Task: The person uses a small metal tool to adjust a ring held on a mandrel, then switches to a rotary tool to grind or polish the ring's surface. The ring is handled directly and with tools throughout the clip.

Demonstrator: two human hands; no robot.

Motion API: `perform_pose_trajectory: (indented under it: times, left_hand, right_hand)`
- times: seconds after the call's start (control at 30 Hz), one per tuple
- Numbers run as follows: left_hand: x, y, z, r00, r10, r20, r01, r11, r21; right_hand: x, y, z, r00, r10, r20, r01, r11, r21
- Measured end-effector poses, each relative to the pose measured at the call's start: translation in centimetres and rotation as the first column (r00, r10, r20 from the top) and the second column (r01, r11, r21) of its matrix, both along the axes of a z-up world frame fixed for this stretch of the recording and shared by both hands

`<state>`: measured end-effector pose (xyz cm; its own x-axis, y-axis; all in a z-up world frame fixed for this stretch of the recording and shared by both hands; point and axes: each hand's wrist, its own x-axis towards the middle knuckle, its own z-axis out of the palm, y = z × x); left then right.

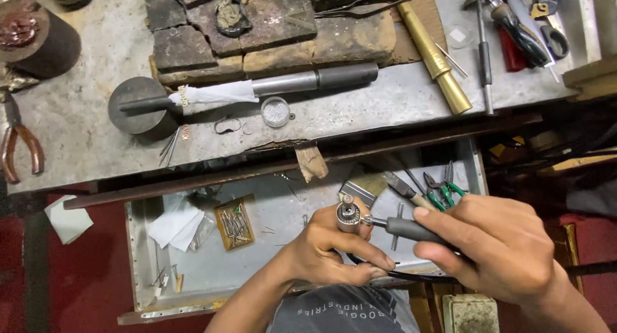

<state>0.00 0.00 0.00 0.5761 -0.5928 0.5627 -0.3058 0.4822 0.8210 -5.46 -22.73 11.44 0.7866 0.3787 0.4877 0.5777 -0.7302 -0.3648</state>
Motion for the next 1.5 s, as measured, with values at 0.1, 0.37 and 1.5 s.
perform_pose_trajectory:
  times: [0.1,0.37,1.5]
  left_hand:
    - [0.3,-0.1,0.5,1.0,-0.02,0.015,0.02,1.0,0.004]
    - [1.1,0.3,0.9,0.992,-0.046,0.116,0.043,0.999,0.026]
    - [-4.0,-1.3,-7.6,0.974,-0.028,-0.227,0.113,0.922,0.371]
  right_hand:
    - [0.1,-0.1,-0.3,1.0,0.021,-0.018,-0.021,1.0,-0.003]
    - [-0.3,-0.7,-1.2,0.997,0.049,-0.066,-0.05,0.998,-0.024]
    - [0.4,0.1,-10.0,0.91,-0.137,-0.391,-0.151,0.769,-0.621]
